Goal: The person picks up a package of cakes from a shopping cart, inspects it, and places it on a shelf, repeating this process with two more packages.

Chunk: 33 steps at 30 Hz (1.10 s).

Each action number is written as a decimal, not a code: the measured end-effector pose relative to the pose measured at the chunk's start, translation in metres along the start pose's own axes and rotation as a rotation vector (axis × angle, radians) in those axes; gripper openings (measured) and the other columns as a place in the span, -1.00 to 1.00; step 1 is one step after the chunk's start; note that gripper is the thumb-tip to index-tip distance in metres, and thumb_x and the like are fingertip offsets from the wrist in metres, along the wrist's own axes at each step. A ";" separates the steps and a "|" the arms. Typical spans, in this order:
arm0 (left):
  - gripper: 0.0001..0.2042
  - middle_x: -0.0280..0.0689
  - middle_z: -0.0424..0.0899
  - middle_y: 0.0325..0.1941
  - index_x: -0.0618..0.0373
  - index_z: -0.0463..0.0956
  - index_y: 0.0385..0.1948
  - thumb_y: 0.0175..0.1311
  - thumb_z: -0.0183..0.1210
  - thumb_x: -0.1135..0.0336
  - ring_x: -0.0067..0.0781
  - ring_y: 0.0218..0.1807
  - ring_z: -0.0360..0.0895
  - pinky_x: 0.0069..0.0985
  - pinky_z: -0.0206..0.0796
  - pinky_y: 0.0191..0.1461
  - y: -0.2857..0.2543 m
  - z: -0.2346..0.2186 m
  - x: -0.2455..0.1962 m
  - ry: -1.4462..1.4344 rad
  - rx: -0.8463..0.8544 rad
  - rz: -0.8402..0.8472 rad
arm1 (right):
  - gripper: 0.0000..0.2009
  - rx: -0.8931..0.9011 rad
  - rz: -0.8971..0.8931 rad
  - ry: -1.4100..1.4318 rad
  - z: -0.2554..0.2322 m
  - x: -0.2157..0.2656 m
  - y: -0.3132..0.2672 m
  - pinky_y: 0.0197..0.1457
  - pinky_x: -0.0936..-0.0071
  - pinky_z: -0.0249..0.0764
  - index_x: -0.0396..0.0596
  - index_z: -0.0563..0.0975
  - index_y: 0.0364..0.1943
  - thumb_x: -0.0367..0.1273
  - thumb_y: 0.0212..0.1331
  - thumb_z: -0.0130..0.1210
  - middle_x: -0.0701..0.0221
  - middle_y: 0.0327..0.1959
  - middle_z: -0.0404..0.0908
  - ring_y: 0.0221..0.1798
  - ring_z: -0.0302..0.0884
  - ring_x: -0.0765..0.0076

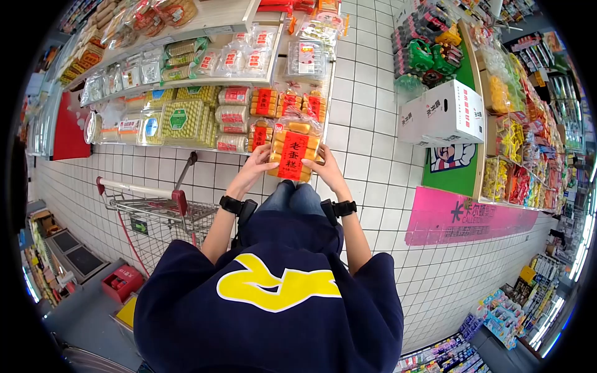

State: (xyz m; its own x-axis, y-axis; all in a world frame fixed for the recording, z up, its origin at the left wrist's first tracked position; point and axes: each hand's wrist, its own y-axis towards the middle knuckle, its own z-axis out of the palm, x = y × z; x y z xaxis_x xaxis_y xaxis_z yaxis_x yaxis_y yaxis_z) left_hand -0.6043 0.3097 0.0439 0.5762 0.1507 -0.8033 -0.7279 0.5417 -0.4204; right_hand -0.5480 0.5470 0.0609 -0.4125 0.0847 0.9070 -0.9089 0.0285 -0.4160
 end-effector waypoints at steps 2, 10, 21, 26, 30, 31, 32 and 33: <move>-0.32 -0.15 0.23 0.29 0.22 0.06 0.26 0.10 0.23 0.43 -0.35 0.34 0.13 -0.43 -0.01 0.37 0.015 -0.002 -0.001 -0.078 0.052 0.011 | -0.17 0.008 0.078 0.011 -0.009 -0.009 0.020 0.04 0.43 0.44 -0.26 0.05 0.27 -0.21 0.00 0.30 0.04 0.20 0.27 0.10 0.43 0.22; -0.25 -0.20 0.21 0.31 -0.02 -0.10 0.37 0.16 0.11 0.56 -0.33 0.27 0.26 -0.34 0.14 0.30 0.090 -0.021 0.042 -0.229 0.034 -0.256 | -0.22 0.016 0.014 0.000 -0.041 -0.056 0.113 0.03 0.42 0.45 -0.23 0.07 0.26 -0.25 0.03 0.27 0.14 0.25 0.22 0.12 0.42 0.28; -0.36 -0.25 0.38 0.15 -0.04 -0.06 0.36 0.26 0.04 0.43 -0.35 0.09 0.41 -0.37 0.25 0.18 0.223 -0.108 0.126 -0.374 -0.154 -0.182 | -0.27 0.079 0.119 0.077 -0.051 -0.153 0.270 -0.02 0.52 0.44 -0.25 0.09 0.25 -0.33 0.05 0.26 0.23 0.12 0.36 0.07 0.40 0.38; -0.43 -0.31 0.40 0.10 -0.03 0.05 0.32 0.26 0.03 0.41 -0.39 -0.01 0.42 -0.39 0.27 0.16 0.271 -0.127 0.137 -0.432 -0.290 -0.217 | -0.25 -0.014 0.205 -0.002 -0.054 -0.178 0.326 -0.12 0.51 0.45 -0.17 0.12 0.27 -0.23 0.04 0.27 0.29 0.09 0.38 -0.05 0.46 0.42; -0.45 -0.34 0.40 0.11 -0.02 0.08 0.31 0.27 0.02 0.42 -0.41 0.06 0.35 -0.43 0.20 0.22 0.297 -0.145 0.163 -0.556 -0.366 -0.170 | -0.26 -0.023 0.236 0.004 -0.053 -0.186 0.355 -0.12 0.51 0.44 -0.12 0.14 0.28 -0.23 0.04 0.27 0.35 0.10 0.38 -0.04 0.46 0.45; -0.46 -0.34 0.40 0.10 -0.02 0.08 0.31 0.28 0.02 0.42 -0.40 0.08 0.33 -0.45 0.16 0.26 0.301 -0.146 0.169 -0.601 -0.380 -0.134 | -0.27 -0.020 0.230 0.015 -0.055 -0.192 0.360 -0.12 0.51 0.44 -0.12 0.14 0.27 -0.24 0.05 0.26 0.36 0.11 0.38 -0.04 0.46 0.45; -0.45 -0.37 0.40 0.10 0.00 0.08 0.31 0.27 0.03 0.43 -0.41 0.09 0.32 -0.48 0.09 0.31 0.303 -0.147 0.175 -0.630 -0.383 -0.146 | -0.30 -0.018 0.197 0.015 -0.054 -0.199 0.365 -0.12 0.52 0.44 -0.13 0.17 0.26 -0.25 0.06 0.25 0.34 0.08 0.41 -0.04 0.46 0.46; -0.45 -0.35 0.38 0.10 0.04 0.07 0.31 0.26 0.02 0.45 -0.40 0.10 0.31 -0.49 0.07 0.33 0.302 -0.140 0.170 -0.649 -0.405 -0.126 | -0.32 0.003 0.256 -0.009 -0.054 -0.193 0.364 -0.10 0.50 0.44 -0.15 0.19 0.25 -0.26 0.06 0.25 0.31 0.04 0.45 -0.05 0.46 0.44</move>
State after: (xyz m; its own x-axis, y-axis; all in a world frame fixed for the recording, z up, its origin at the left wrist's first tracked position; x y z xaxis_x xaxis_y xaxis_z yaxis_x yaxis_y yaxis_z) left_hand -0.7783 0.3829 -0.2784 0.6752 0.6301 -0.3836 -0.6494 0.2609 -0.7143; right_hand -0.7958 0.5951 -0.2695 -0.6294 0.0800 0.7729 -0.7752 0.0040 -0.6317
